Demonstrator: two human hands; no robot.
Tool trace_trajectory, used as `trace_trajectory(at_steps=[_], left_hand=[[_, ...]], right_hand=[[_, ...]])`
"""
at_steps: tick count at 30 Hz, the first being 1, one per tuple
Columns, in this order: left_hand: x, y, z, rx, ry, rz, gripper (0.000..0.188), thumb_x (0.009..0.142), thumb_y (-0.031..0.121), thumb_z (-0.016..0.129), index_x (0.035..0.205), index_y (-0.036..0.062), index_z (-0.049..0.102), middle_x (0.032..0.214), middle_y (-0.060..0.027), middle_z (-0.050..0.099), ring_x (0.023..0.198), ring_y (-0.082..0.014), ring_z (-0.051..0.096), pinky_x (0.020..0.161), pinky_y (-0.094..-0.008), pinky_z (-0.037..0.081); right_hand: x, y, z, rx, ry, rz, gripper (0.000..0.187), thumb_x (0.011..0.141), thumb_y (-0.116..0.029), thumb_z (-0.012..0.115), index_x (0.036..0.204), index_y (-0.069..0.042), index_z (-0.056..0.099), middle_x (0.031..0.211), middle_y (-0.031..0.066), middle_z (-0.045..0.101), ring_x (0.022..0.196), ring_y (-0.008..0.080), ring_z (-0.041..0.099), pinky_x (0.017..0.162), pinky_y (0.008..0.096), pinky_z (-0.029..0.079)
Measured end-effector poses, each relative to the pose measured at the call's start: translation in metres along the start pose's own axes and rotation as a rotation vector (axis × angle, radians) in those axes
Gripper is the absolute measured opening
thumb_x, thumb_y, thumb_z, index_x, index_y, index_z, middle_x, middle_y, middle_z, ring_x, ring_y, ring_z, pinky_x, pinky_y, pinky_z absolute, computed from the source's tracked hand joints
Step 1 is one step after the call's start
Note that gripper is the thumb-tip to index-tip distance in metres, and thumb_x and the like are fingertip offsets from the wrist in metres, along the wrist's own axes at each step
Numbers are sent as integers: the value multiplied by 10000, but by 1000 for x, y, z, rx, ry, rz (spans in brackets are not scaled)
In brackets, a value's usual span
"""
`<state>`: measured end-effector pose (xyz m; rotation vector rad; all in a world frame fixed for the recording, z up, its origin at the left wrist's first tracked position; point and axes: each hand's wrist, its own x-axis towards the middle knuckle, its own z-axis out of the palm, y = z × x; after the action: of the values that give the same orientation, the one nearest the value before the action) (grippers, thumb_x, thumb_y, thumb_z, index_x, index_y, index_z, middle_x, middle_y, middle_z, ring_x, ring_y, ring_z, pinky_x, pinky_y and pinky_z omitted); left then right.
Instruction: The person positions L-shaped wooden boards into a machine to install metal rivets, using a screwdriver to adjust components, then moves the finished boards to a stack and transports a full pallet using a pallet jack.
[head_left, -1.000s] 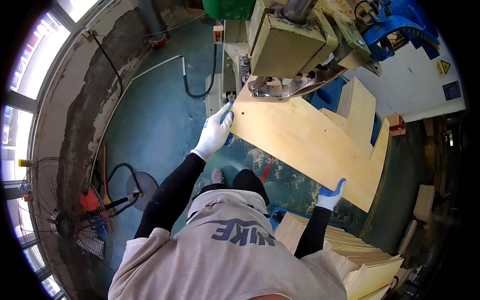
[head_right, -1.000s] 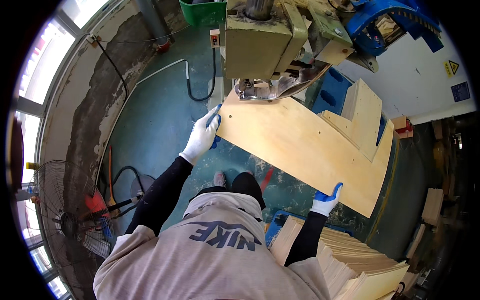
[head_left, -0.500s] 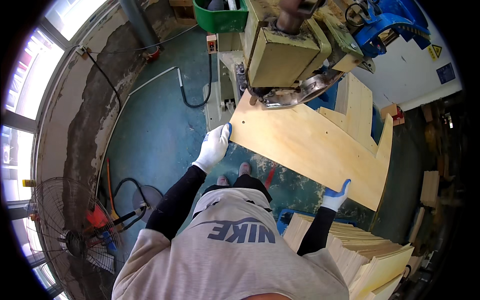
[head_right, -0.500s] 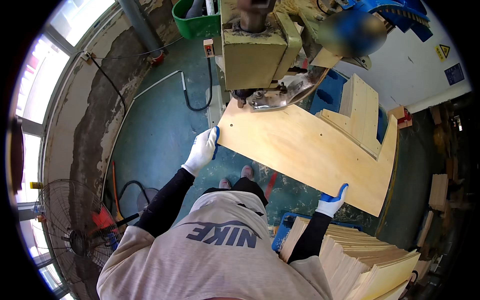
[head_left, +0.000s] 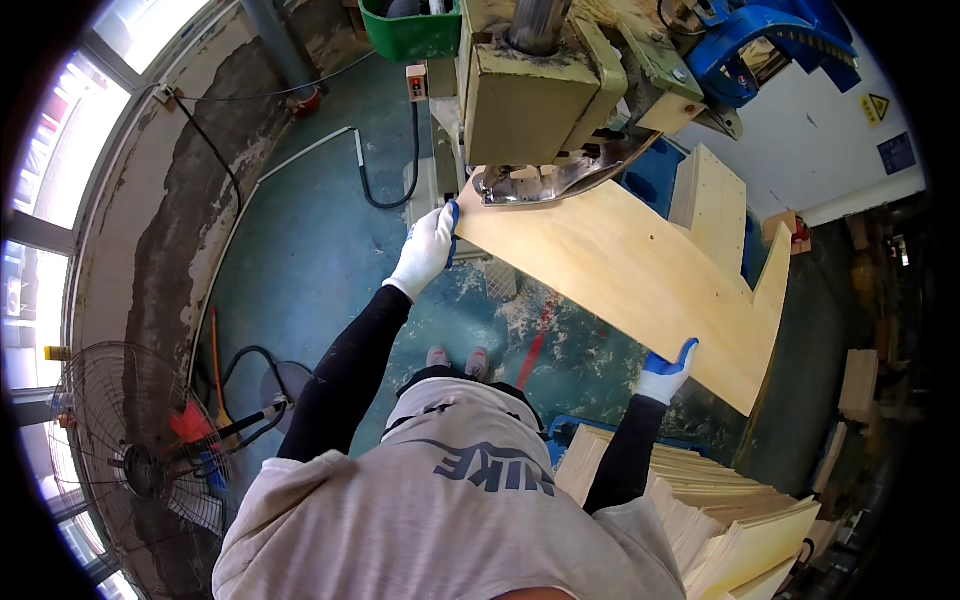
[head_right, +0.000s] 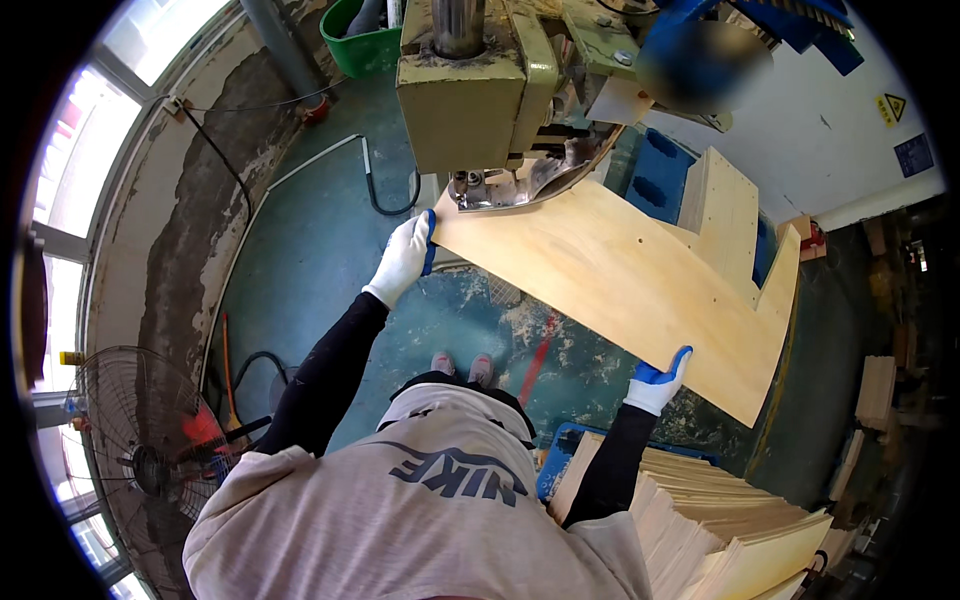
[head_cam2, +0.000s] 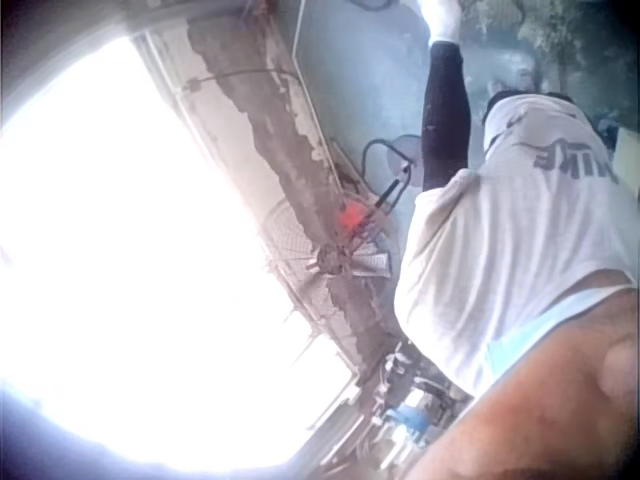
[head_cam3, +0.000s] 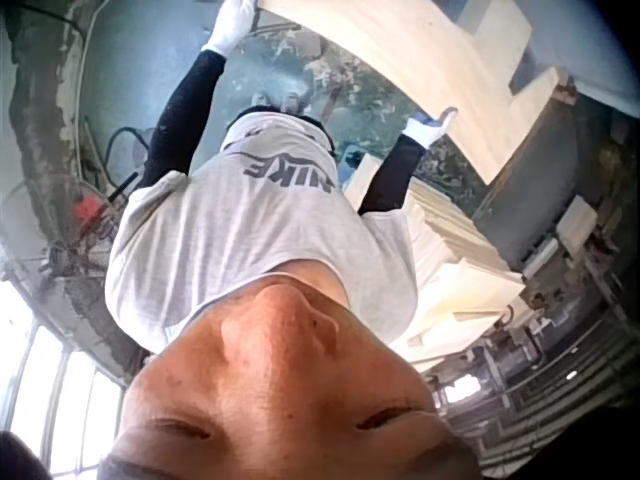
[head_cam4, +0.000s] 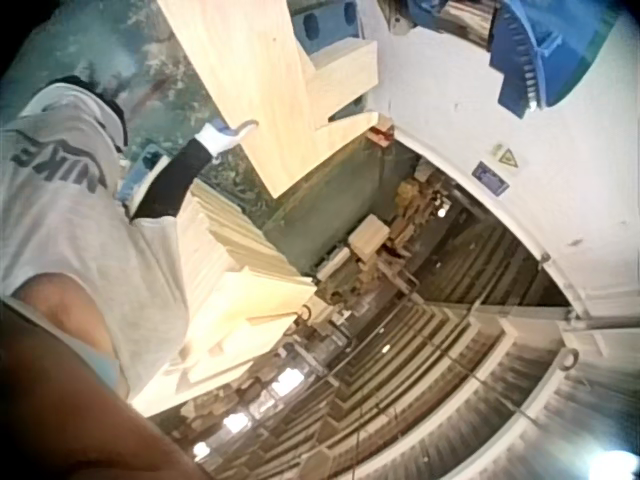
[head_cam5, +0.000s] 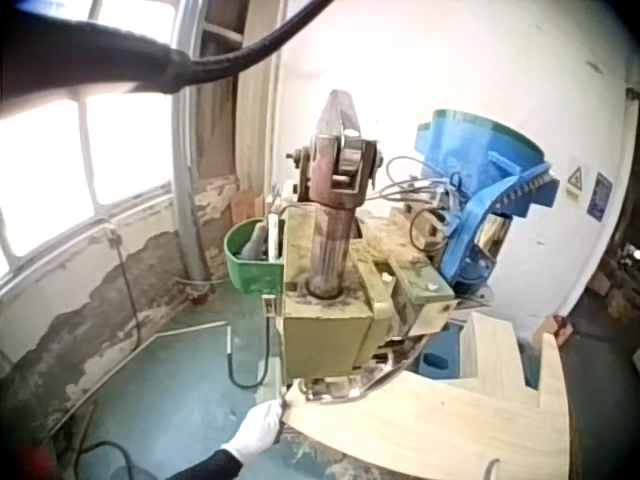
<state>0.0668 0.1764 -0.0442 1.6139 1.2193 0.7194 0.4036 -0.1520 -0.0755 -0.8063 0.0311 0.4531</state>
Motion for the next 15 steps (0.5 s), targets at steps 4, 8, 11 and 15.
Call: trace_trajectory(at_steps=[4,8,11,15], left_hand=[[0,11,-4,-38,-71,-136,494,1092,405,445,1143,-36,660,870,-229,677,795,-367,639,772,-416,509],[-4,-6,4,-31,59,108,491,1098,382,434,1147,-56,651,929,-256,691,859,-363,660,821,-407,507],[-1,-3,4,-24,26,61,484,1098,376,438,1161,-55,650,969,-252,704,906,-370,664,849,-412,505],[-1,-4,5,-69,-1,-58,488,1098,382,438,1181,-51,648,983,-242,708,914,-355,665,856,-407,503]], right_hand=[[9,0,-7,-18,-8,15,465,1072,-347,538,1398,-15,545,1431,117,592,1298,250,561,1123,422,441],[7,0,-11,-27,-25,37,481,1077,-346,525,1418,-7,523,1442,126,580,1307,251,553,1134,425,431],[9,0,-1,-33,-60,15,495,1081,-354,511,1431,-4,509,1448,133,573,1313,257,549,1140,424,422],[9,0,8,-11,-40,4,481,1079,-347,519,1417,-5,523,1444,128,578,1310,257,551,1135,421,425]])
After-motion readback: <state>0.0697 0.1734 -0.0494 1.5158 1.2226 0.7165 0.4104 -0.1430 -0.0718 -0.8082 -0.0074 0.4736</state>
